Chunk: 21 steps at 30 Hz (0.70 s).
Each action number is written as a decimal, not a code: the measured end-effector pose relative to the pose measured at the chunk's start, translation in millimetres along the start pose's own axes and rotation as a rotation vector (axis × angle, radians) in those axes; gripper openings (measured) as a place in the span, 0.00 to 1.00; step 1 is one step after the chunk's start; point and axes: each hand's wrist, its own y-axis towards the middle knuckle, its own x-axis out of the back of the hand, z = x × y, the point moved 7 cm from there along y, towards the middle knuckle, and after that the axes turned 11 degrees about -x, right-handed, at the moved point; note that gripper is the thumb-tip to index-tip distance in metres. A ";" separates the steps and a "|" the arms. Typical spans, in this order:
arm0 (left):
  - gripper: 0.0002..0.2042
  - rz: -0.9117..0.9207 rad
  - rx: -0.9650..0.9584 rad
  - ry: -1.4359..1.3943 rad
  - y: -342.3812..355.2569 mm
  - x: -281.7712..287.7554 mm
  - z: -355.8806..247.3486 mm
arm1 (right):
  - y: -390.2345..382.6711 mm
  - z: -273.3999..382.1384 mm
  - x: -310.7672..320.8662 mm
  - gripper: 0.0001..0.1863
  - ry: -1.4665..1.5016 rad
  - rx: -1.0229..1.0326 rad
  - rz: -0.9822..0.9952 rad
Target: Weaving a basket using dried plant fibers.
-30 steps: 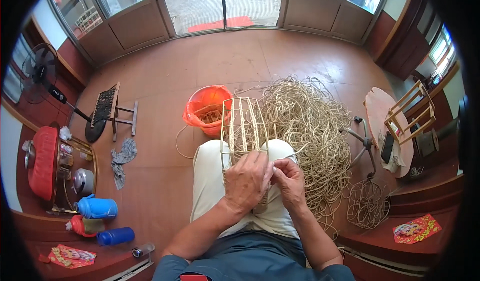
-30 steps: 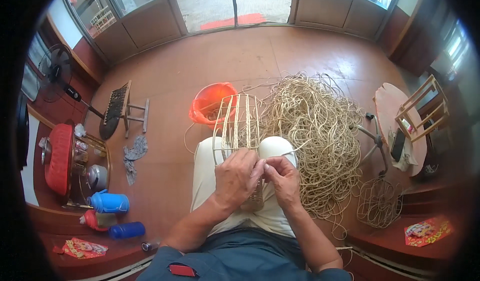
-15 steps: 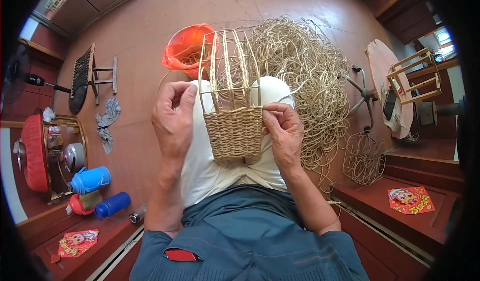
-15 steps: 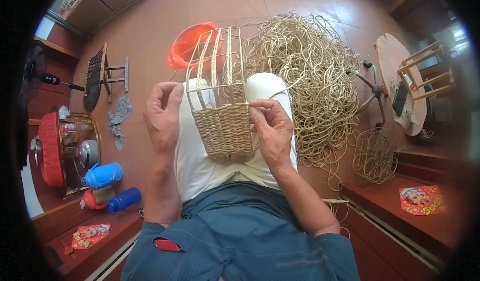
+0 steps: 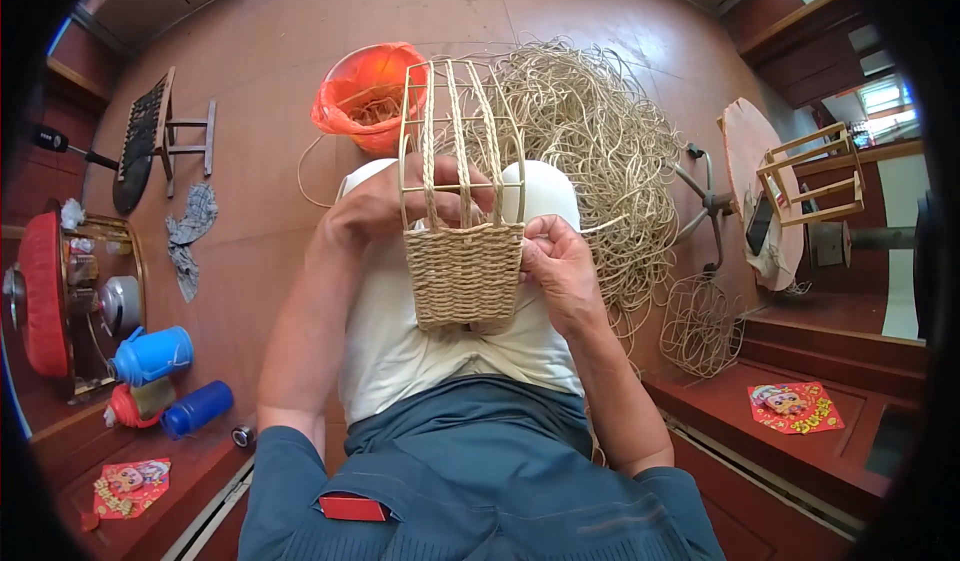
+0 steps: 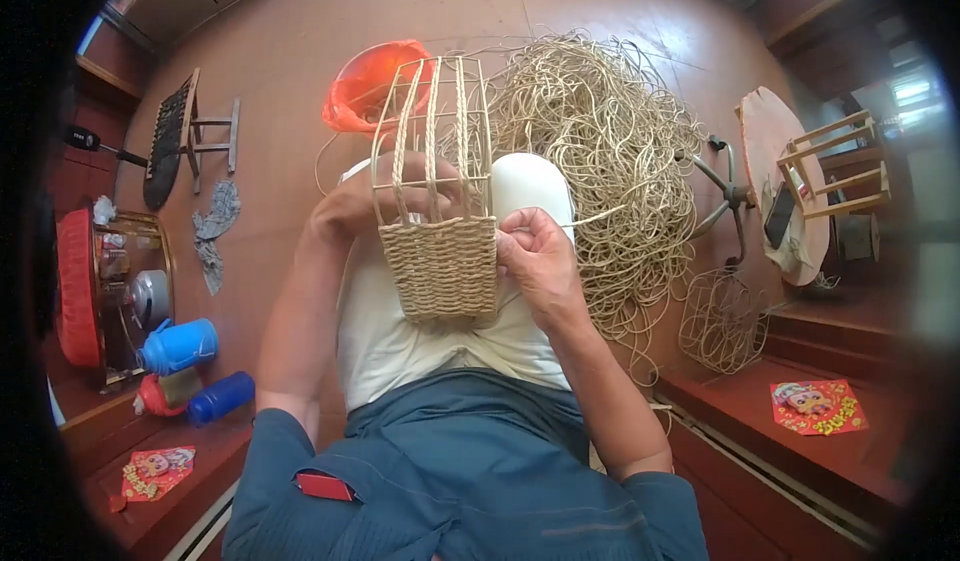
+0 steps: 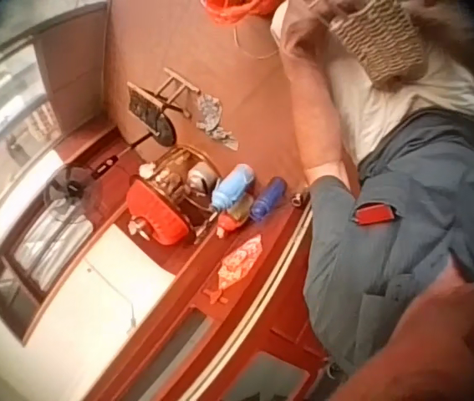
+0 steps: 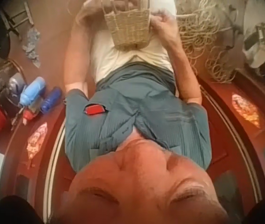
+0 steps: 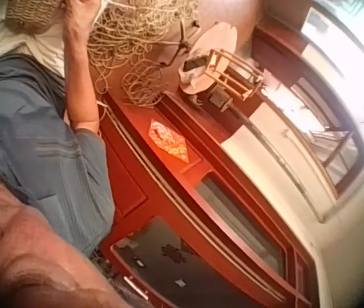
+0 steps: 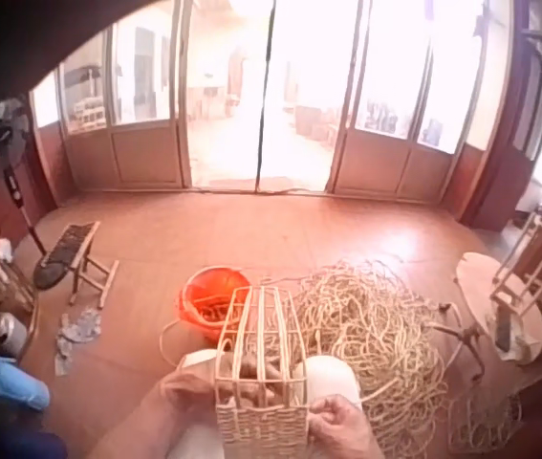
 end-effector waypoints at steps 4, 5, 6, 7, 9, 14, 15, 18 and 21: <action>0.18 0.171 -0.021 -0.017 25.3 -15.3 16.6 | 8.4 2.7 0.6 0.10 -0.082 -0.062 -0.001; 0.16 0.214 -0.065 -0.067 29.9 -17.5 24.6 | 11.0 0.7 4.7 0.10 -0.128 -0.056 -0.038; 0.14 0.250 -0.111 -0.114 31.3 -18.3 32.9 | 12.8 0.3 4.9 0.10 -0.176 -0.050 -0.068; 0.14 0.238 -0.122 -0.122 31.9 -14.8 50.3 | 13.7 0.3 1.3 0.10 -0.193 -0.057 -0.066; 0.11 0.110 -0.090 -0.471 32.2 -5.2 82.2 | 13.5 3.3 0.0 0.10 -0.253 -0.033 -0.140; 0.14 0.210 -0.338 0.362 26.7 3.5 81.9 | 11.1 5.0 -3.7 0.10 -0.277 0.014 -0.197; 0.15 0.176 -0.424 0.268 22.7 2.9 78.8 | 10.3 5.1 -4.3 0.10 -0.284 0.012 -0.199; 0.18 0.246 -0.291 0.155 23.4 0.3 78.8 | 8.0 6.9 -3.2 0.10 -0.305 0.021 -0.223; 0.17 0.197 -0.264 0.210 19.4 -10.9 47.9 | 5.4 10.2 -3.1 0.11 -0.295 0.026 -0.213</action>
